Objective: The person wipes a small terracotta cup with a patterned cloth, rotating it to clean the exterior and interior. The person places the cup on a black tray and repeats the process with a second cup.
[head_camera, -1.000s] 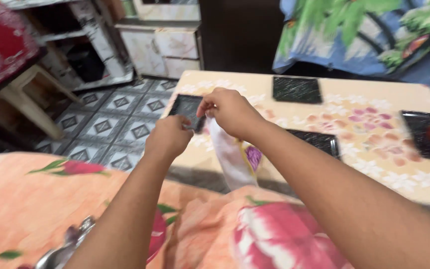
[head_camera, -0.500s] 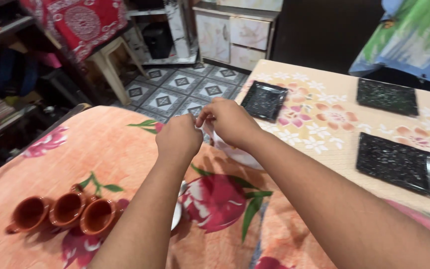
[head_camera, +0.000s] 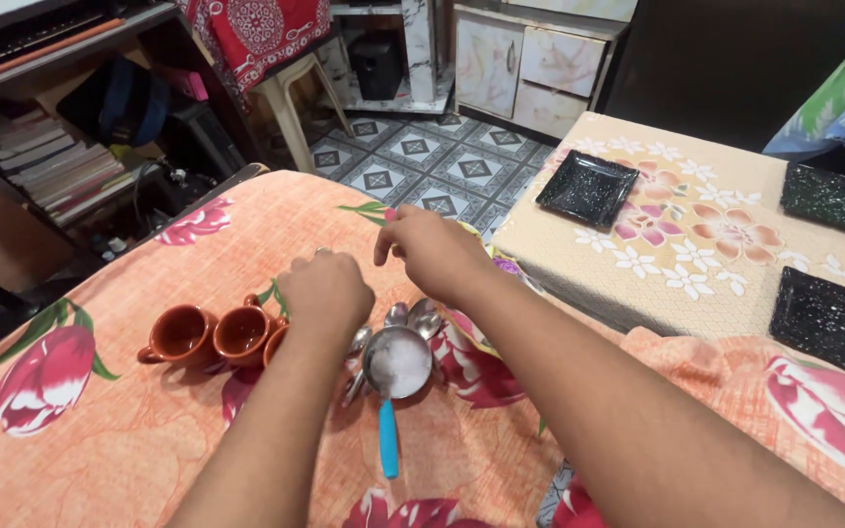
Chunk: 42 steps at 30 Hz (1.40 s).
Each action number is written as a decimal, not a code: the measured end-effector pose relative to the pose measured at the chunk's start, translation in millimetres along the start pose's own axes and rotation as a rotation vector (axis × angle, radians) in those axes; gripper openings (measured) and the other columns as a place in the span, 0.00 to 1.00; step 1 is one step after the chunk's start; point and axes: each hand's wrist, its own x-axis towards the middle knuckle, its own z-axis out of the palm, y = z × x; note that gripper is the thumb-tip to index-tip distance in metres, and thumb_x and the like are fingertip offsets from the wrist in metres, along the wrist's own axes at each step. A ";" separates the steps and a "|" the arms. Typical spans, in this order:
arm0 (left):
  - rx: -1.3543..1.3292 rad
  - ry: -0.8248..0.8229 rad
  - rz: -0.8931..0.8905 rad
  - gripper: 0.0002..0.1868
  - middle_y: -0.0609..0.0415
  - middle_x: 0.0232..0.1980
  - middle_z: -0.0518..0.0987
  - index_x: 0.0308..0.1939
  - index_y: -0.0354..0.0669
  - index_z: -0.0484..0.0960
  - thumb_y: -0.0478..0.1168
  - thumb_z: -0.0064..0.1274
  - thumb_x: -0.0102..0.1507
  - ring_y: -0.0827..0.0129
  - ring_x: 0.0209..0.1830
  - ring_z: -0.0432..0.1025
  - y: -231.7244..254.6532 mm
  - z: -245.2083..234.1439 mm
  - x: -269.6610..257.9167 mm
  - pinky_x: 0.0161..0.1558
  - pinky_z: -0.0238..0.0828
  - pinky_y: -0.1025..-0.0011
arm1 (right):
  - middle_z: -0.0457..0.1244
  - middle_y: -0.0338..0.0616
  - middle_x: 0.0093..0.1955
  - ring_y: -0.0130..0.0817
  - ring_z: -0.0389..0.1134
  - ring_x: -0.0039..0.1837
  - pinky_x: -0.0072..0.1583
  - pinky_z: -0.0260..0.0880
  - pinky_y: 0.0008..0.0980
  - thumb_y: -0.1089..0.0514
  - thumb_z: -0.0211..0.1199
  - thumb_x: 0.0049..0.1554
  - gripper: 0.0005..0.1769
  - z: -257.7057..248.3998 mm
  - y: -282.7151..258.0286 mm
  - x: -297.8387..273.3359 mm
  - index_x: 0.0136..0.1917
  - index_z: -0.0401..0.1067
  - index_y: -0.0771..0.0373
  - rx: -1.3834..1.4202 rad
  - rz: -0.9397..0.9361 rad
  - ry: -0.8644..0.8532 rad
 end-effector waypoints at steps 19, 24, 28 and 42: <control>0.299 -0.105 0.267 0.06 0.53 0.46 0.85 0.41 0.47 0.87 0.36 0.58 0.61 0.59 0.49 0.81 -50.6 37.7 -4.4 0.45 0.80 0.62 | 0.66 0.41 0.51 0.41 0.71 0.53 0.55 0.71 0.39 0.62 0.62 0.55 0.09 -27.0 20.5 -19.6 0.44 0.81 0.53 0.017 0.050 0.039; 0.346 0.065 0.319 0.05 0.56 0.42 0.86 0.36 0.51 0.87 0.36 0.60 0.58 0.60 0.46 0.82 -28.3 19.4 11.7 0.41 0.79 0.64 | 0.66 0.43 0.49 0.40 0.72 0.53 0.55 0.72 0.37 0.67 0.60 0.52 0.12 -41.8 50.9 -33.6 0.44 0.81 0.54 0.048 0.032 0.131; 0.316 0.281 0.351 0.04 0.56 0.38 0.85 0.35 0.50 0.87 0.38 0.61 0.56 0.59 0.41 0.82 19.1 -12.3 31.7 0.35 0.79 0.62 | 0.66 0.44 0.48 0.41 0.71 0.52 0.54 0.71 0.39 0.66 0.61 0.53 0.11 -67.6 67.4 -46.5 0.43 0.81 0.54 0.054 0.090 0.208; -0.211 0.527 0.638 0.03 0.54 0.38 0.84 0.32 0.51 0.87 0.41 0.59 0.57 0.55 0.42 0.80 307.9 -67.2 -6.9 0.39 0.78 0.58 | 0.68 0.54 0.50 0.53 0.70 0.53 0.57 0.70 0.44 0.70 0.62 0.47 0.18 -176.2 190.7 -129.0 0.48 0.83 0.57 -0.152 0.198 0.543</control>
